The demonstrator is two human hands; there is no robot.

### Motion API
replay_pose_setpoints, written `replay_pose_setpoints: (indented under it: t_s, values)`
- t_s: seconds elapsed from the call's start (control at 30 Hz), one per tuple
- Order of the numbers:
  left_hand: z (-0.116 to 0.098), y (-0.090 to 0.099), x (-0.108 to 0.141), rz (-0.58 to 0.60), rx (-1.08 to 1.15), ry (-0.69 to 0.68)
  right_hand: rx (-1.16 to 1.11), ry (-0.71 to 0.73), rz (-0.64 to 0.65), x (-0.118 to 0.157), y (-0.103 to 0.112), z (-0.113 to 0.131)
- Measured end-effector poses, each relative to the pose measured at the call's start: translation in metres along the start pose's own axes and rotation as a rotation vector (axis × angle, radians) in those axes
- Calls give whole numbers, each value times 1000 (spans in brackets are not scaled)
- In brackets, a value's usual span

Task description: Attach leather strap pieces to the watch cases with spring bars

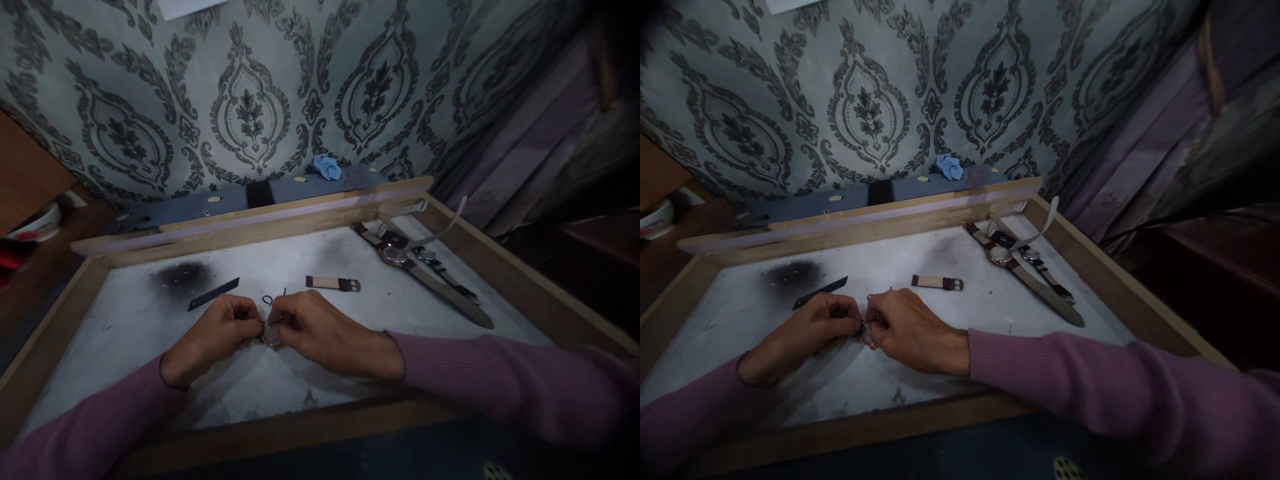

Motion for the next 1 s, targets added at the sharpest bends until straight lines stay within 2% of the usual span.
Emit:
replay_pose_setpoints:
  t_s: [0.5, 0.8, 1.0]
  values:
    - [-4, -2, -1, -2, 10, -1, -97, -13, 44, -4, -2, -5]
    - [-4, -3, 0, -3, -1, 9, -118, 45, 69, -5, 0, -1]
    - [-3, -3, 0, -12, -11, 23, -56, 85, 104, -6, 1, 0]
Point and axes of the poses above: each hand's wrist, its own x-axis away from the middle knuckle, its own y-axis out of the back of the hand, z = x × y, the point moved 6 cm from there along -x, towards the middle knuckle
